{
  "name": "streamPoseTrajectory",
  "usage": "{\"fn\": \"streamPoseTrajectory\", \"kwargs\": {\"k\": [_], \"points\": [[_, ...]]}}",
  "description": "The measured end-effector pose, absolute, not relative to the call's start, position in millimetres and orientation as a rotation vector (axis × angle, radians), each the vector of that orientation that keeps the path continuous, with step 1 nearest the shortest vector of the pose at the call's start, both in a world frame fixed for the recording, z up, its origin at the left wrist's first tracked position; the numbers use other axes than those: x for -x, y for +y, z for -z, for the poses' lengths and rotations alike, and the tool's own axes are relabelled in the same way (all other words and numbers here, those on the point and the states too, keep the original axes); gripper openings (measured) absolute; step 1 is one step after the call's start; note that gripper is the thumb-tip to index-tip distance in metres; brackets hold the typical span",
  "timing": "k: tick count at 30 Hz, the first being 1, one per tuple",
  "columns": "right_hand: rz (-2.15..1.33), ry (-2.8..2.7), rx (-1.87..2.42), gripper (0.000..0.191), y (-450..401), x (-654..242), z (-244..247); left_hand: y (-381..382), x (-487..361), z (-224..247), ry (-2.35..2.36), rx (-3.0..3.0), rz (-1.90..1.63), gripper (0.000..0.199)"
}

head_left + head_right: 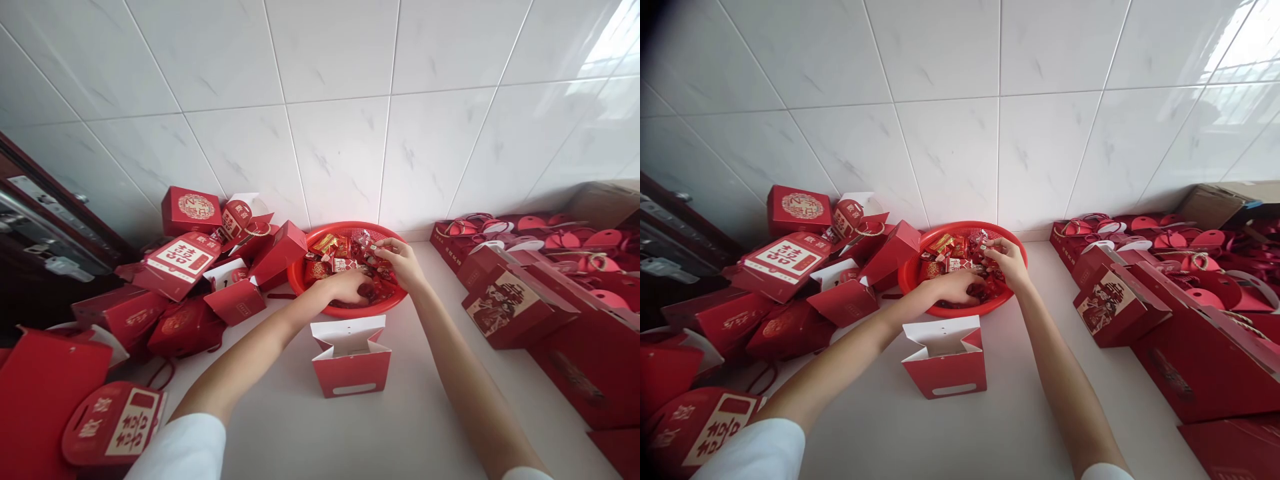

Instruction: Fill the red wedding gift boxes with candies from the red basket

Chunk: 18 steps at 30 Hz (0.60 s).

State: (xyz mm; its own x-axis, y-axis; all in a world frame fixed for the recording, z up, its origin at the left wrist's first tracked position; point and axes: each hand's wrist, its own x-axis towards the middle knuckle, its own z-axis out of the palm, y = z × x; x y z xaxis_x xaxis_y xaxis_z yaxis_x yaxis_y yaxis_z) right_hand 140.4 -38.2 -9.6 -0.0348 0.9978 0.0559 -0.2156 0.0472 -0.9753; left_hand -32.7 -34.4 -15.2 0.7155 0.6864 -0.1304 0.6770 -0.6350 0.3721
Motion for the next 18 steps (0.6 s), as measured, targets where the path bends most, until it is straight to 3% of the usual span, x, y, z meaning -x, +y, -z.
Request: {"fn": "streamPoseTrajectory", "kwargs": {"k": [4,11,18], "points": [[-1.309,-1.095,0.986,0.034,-37.7,-140.2,10.4,-37.7,30.3,12.5,0.976,-2.474,-0.048,0.026],[-1.332,-1.111,0.968,0.038,-35.2,-141.8,13.2,-41.7,25.1,9.8,0.906,-2.414,-0.143,0.053],[-1.309,-1.157,0.954,0.032,-34.4,-142.6,14.7,-40.4,24.9,5.2,0.976,-2.376,-0.088,0.039]]}}
